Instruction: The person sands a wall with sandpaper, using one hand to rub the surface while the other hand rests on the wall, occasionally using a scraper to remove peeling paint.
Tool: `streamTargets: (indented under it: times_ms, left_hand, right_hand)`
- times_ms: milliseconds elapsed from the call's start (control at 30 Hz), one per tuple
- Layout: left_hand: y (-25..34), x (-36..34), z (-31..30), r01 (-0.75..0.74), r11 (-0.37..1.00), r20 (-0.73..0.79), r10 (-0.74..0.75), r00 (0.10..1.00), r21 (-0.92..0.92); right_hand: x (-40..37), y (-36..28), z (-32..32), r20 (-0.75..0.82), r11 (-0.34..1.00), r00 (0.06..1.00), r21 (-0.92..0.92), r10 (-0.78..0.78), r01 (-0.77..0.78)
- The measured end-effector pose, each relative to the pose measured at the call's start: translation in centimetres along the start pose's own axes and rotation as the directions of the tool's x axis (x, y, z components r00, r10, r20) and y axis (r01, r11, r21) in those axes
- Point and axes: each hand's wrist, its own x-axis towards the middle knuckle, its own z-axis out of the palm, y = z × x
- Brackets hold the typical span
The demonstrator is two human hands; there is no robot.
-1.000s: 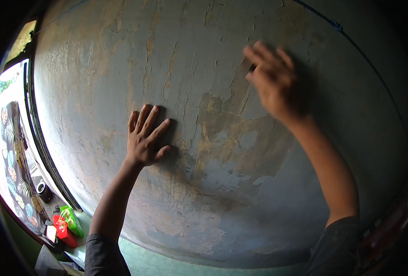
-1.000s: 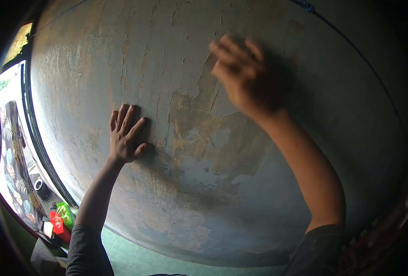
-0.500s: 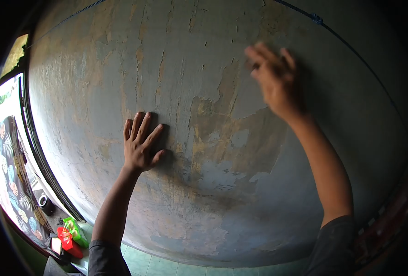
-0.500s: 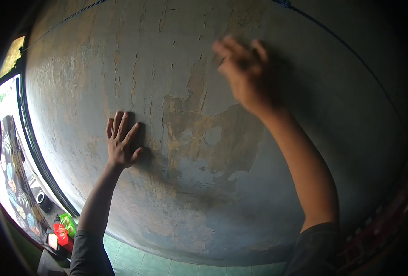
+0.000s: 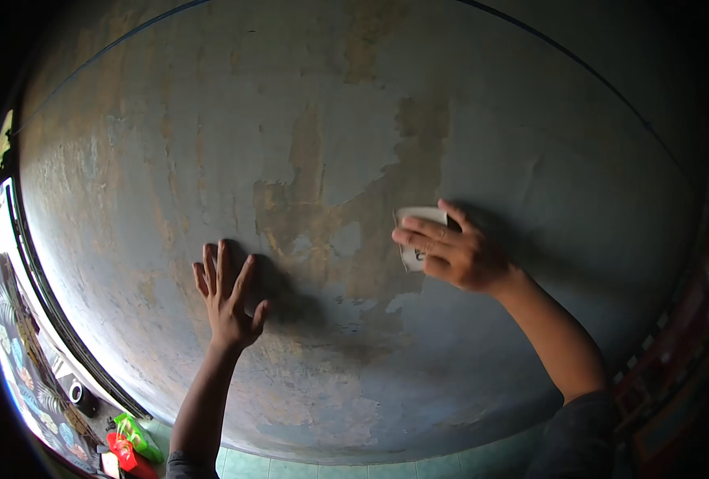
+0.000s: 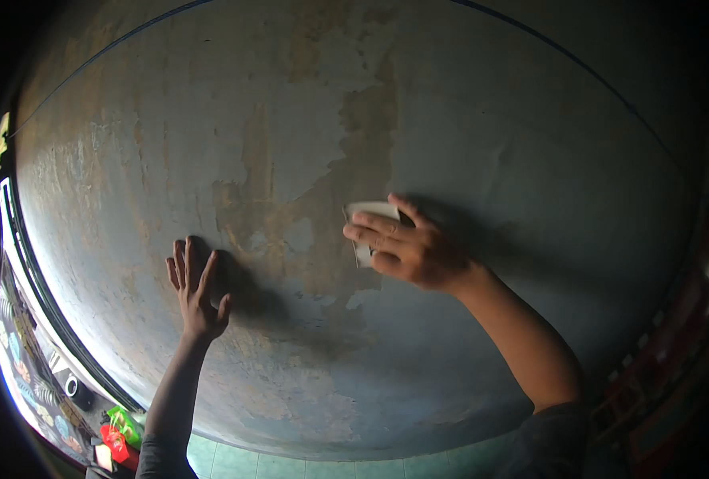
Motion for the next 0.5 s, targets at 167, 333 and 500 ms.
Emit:
streamTargets:
  times_ms: [167,333,500]
  left_hand:
    - [6.4,0.0,1.1,-0.079,0.997,0.143,0.081,0.986,-0.018]
    - [12.4,2.3,2.9,-0.194,0.976,0.186,0.21,0.96,-0.099]
    - [18.8,4.4,4.9,-0.184,0.98,0.169,0.194,0.966,-0.073]
  right_hand:
    - [-5.0,3.6,-2.7,-0.397,0.856,0.839,-0.202,0.373,-0.476]
    - [-10.2,3.5,-2.9,-0.133,0.968,0.986,-0.214,0.104,-0.131]
    - [-15.7,6.3,-4.5,-0.592,0.716,0.624,-0.111,0.51,-0.69]
